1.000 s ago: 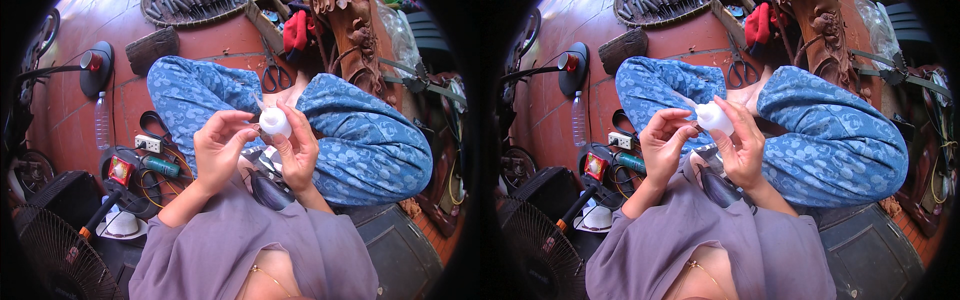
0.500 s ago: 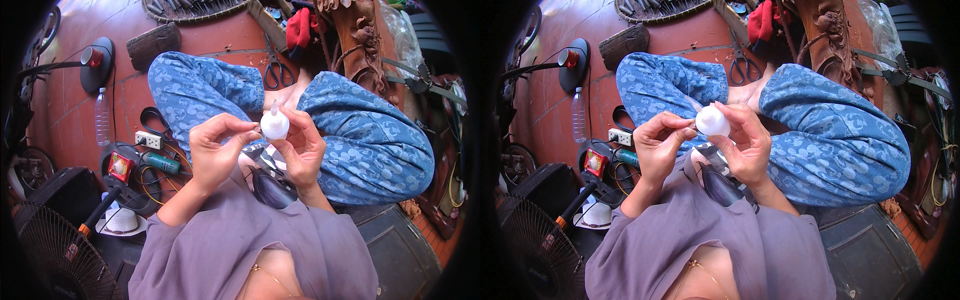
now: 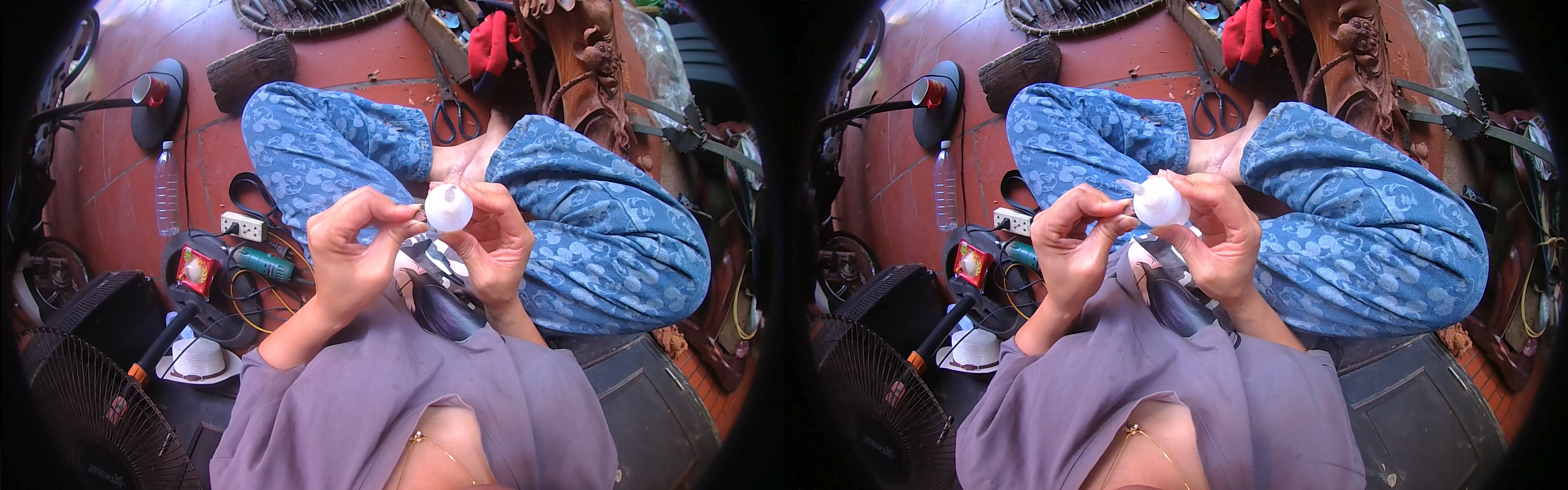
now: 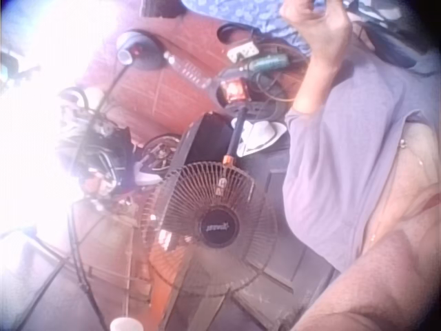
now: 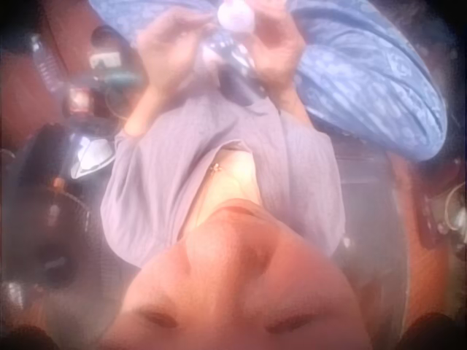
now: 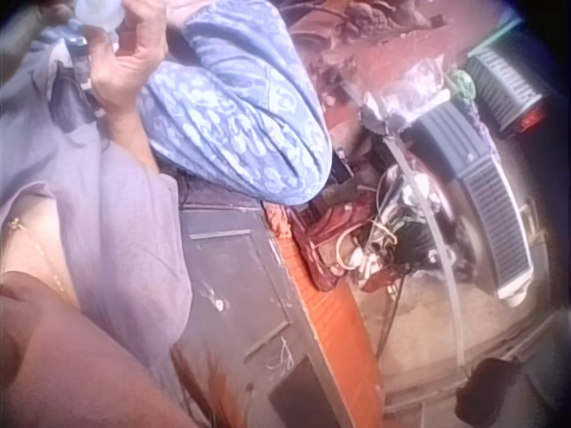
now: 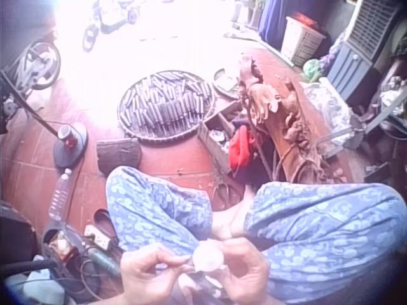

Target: The person sits on the floor and uses scissors to cut a small piece of material. They then apply glue from a small bottle to the piece and attach it to another component. The person repeats this process with additional small parts, handling them one at a time.

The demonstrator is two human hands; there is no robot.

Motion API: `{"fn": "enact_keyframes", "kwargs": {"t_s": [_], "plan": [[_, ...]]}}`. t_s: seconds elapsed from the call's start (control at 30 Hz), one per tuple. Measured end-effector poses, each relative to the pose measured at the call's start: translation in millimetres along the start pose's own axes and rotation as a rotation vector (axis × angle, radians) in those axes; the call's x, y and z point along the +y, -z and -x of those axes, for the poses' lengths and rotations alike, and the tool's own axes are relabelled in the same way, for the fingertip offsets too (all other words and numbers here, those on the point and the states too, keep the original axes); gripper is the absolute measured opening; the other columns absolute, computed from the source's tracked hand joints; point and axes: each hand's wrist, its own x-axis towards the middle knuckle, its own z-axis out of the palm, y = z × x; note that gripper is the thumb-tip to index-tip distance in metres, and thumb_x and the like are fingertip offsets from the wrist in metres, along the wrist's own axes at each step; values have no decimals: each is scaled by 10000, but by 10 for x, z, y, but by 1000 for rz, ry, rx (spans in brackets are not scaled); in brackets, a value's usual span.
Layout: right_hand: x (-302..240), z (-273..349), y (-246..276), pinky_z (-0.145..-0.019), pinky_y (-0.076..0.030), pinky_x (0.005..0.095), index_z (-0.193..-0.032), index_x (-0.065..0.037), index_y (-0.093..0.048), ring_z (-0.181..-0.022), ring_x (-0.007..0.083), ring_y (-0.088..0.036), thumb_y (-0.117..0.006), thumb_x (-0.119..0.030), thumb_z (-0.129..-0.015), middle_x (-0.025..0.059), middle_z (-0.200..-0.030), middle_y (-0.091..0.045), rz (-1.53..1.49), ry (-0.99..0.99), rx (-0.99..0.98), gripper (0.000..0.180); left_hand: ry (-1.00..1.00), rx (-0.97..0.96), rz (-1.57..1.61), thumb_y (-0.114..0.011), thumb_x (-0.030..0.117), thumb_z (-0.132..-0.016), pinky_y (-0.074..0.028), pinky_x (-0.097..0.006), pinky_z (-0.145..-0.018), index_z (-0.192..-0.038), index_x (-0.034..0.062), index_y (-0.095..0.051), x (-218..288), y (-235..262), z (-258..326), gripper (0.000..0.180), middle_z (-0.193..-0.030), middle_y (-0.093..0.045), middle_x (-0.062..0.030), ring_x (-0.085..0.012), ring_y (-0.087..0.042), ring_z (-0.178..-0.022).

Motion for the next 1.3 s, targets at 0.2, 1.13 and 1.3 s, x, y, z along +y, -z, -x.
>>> {"fn": "enact_keyframes", "kwargs": {"t_s": [0.2,1.13,1.3], "plan": [[-3,-5,-4,-930,-470,334,-1135,3,-542,-1085,233,-555,-695,38,-735,124,-1108,-542,2,15,-11,429,-59,24,-108,-671,-117,-648,-464,-246,-564,-730,-16,-626,57,-8,-6,138,-666,-625,-79,-158,-626,-624],[-36,-20,-3,-920,-455,295,-1154,18,-547,-1052,174,-551,-685,42,-747,96,-1100,-529,-92,-148,35,430,144,28,-35,-680,-81,-680,-462,-226,-605,-765,-29,-641,15,-16,-8,107,-696,-632,-71,-113,-604,-656],[-41,-38,27,-899,-468,284,-1142,12,-560,-1047,173,-554,-679,54,-743,92,-1089,-537,-50,-164,42,418,148,24,-59,-671,-82,-682,-466,-234,-600,-763,-30,-643,22,-36,-34,100,-697,-632,-77,-121,-607,-652]]}}
